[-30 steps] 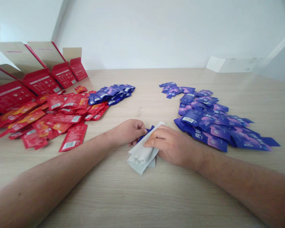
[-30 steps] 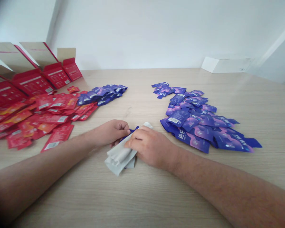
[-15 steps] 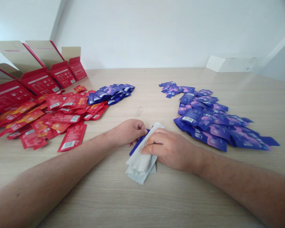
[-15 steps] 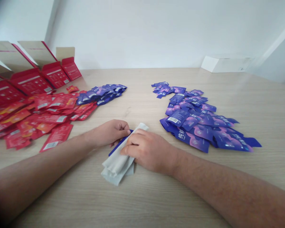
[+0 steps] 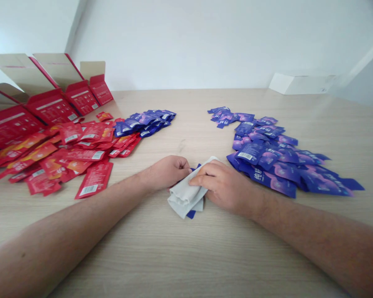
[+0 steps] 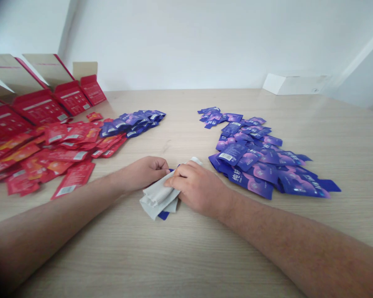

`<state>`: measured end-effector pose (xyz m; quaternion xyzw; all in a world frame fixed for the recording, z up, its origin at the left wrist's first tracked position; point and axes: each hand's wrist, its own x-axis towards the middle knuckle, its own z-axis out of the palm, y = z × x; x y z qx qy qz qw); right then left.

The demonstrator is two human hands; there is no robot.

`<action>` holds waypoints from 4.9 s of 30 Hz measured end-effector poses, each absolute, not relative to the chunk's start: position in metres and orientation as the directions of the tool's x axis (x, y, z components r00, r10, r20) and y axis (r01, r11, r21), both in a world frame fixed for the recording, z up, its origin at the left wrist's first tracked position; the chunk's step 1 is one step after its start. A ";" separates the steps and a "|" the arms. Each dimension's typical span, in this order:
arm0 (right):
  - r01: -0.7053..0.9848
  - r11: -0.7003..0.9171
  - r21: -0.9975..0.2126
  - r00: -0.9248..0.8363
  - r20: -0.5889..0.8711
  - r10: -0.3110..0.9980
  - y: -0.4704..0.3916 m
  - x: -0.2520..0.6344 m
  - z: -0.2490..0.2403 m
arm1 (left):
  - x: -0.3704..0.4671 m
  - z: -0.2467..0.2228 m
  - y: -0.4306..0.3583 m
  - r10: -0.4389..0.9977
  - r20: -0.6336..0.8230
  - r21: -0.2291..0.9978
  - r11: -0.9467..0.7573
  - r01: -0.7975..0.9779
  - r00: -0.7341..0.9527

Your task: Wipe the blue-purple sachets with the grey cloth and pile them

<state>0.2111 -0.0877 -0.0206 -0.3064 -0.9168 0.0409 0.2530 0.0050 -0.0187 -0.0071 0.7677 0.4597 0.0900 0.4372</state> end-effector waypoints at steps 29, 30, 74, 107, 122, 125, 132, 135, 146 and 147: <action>0.444 0.868 -0.221 -0.769 0.404 0.496 -0.090 0.210 -0.020 | 0.005 -0.005 -0.020 0.741 -0.344 0.778 -0.118 0.617 0.576; 0.470 0.853 -0.228 -0.752 0.402 0.522 -0.089 0.211 -0.020 | 0.005 -0.005 -0.020 0.747 -0.337 0.776 -0.125 0.619 0.574; 0.505 0.830 -0.236 -0.741 0.375 0.557 -0.086 0.217 -0.016 | 0.004 -0.007 -0.018 0.737 -0.330 0.790 -0.127 0.600 0.590; 0.428 0.888 -0.168 -0.853 0.249 0.458 -0.097 0.214 -0.009 | 0.003 -0.010 -0.017 0.754 -0.300 0.799 -0.136 0.586 0.585; 0.567 0.787 -0.243 -0.688 0.386 0.615 -0.088 0.215 -0.018 | 0.003 -0.007 -0.018 0.758 -0.304 0.789 -0.138 0.598 0.577; 0.498 0.842 -0.209 -0.751 0.382 0.539 -0.091 0.211 -0.018 | 0.003 -0.007 -0.018 0.754 -0.289 0.788 -0.163 0.593 0.591; 0.569 0.779 -0.264 -0.647 0.441 0.622 -0.086 0.214 -0.021 | 0.004 -0.006 -0.019 0.759 -0.292 0.791 -0.152 0.593 0.582; 0.507 0.828 -0.241 -0.709 0.430 0.559 -0.088 0.211 -0.022 | 0.004 -0.006 -0.019 0.754 -0.302 0.789 -0.145 0.596 0.584; 0.527 0.810 -0.258 -0.684 0.437 0.584 -0.087 0.211 -0.022 | 0.004 -0.007 -0.019 0.759 -0.282 0.785 -0.169 0.596 0.587; 0.496 0.833 -0.245 -0.713 0.433 0.552 -0.088 0.210 -0.023 | 0.004 -0.007 -0.019 0.753 -0.293 0.784 -0.163 0.599 0.589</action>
